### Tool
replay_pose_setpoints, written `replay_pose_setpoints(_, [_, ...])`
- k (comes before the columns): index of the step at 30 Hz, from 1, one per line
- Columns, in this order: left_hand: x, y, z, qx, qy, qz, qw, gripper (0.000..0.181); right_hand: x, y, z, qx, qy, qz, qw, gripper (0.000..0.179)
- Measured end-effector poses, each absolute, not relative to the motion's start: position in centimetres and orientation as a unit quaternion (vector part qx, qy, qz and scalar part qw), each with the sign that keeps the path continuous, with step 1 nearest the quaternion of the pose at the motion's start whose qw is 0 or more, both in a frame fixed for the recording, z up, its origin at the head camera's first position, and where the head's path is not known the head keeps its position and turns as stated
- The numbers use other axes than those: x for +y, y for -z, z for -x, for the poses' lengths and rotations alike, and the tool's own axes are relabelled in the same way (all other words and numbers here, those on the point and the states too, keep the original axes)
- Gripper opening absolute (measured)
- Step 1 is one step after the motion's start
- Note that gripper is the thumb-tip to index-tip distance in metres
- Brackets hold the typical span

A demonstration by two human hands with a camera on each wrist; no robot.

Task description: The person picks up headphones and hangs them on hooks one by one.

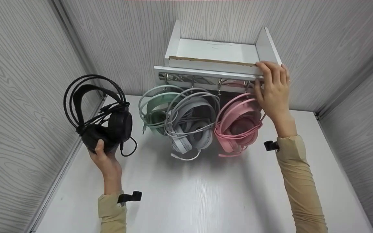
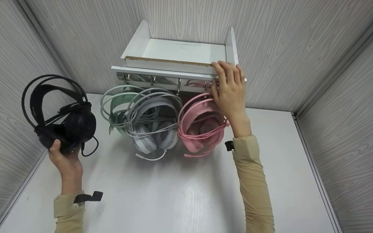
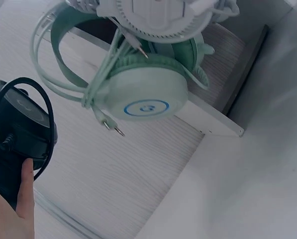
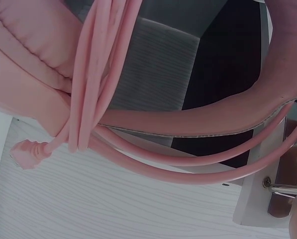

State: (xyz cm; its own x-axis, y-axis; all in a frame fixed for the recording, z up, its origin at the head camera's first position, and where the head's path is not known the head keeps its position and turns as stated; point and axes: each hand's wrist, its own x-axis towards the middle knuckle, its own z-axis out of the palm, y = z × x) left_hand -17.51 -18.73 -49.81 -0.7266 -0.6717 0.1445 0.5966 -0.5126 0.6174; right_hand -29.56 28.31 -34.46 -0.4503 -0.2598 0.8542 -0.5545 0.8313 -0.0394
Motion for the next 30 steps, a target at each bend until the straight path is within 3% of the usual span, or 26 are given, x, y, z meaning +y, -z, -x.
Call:
replay_pose_setpoints(21, [-15.1,46.2,15.1,-0.306,0.887,0.009,0.347,0.051,28.3,34.6,29.7,-0.843,-0.152,-0.236,0.458,0.045])
replay_pose_setpoints(30, [-13.1,45.1,14.2,-0.367,0.859,0.082,0.348,0.051,28.3,34.5,29.6,-0.839,-0.158,-0.239,0.463,0.044])
